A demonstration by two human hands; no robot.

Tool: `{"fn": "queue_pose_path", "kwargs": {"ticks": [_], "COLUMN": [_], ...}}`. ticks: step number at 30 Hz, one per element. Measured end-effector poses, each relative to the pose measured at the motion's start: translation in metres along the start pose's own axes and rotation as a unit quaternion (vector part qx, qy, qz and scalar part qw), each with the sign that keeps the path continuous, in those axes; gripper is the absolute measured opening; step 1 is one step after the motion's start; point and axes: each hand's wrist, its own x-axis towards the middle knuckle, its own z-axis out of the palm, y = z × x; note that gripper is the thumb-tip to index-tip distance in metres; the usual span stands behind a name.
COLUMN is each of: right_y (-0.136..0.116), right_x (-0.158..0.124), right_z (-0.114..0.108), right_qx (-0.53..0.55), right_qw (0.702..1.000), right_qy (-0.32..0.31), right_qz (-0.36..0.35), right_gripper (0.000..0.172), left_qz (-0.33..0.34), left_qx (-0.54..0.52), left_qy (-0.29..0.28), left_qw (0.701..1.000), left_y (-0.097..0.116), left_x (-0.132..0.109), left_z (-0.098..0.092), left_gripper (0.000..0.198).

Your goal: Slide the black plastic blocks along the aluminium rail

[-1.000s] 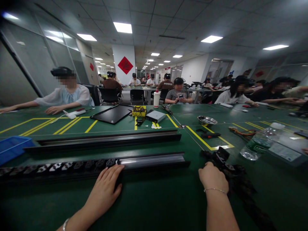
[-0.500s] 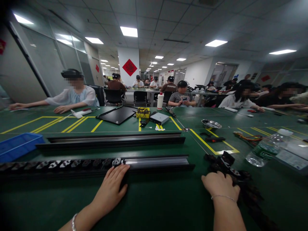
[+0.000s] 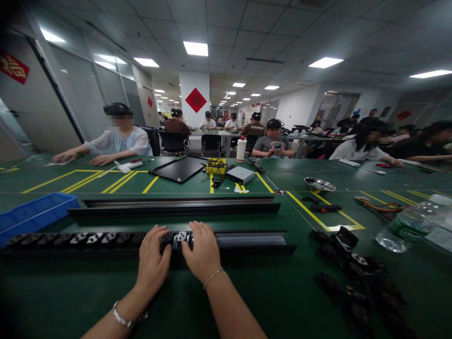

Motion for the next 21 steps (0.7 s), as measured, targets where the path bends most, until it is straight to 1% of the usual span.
{"fn": "queue_pose_path", "kwargs": {"ticks": [1, 2, 3, 6, 11, 16, 21], "right_y": [-0.006, -0.01, -0.013, -0.016, -0.018, -0.019, -0.021], "right_x": [0.003, 0.005, 0.006, 0.004, 0.0, 0.001, 0.003], "right_z": [0.008, 0.014, 0.019, 0.024, 0.026, 0.031, 0.031], "right_qx": [0.012, 0.015, 0.008, -0.024, -0.049, -0.044, -0.037], "right_qw": [1.0, 1.0, 1.0, 0.999, 0.998, 0.996, 0.996], "right_qy": [0.002, -0.003, -0.009, -0.018, -0.008, -0.003, 0.002], "right_qz": [0.009, 0.015, 0.016, 0.018, 0.045, 0.078, 0.083], "right_gripper": [0.045, 0.041, 0.035, 0.024, 0.026, 0.025, 0.022], "left_qz": [-0.002, -0.005, -0.01, -0.022, -0.032, -0.024, -0.023], "left_qx": [0.01, 0.021, 0.028, 0.039, 0.049, 0.063, 0.07], "left_qy": [-0.009, -0.03, -0.05, -0.089, -0.084, -0.097, -0.106], "left_qw": [1.0, 0.999, 0.998, 0.995, 0.995, 0.993, 0.992], "left_y": [-0.004, -0.007, -0.009, -0.012, -0.012, -0.013, -0.014], "left_x": [0.002, 0.003, 0.004, 0.005, 0.005, 0.005, 0.005], "left_z": [0.001, 0.002, 0.004, 0.007, 0.009, 0.008, 0.008], "left_gripper": [0.03, 0.031, 0.032, 0.029, 0.027, 0.026, 0.025]}}
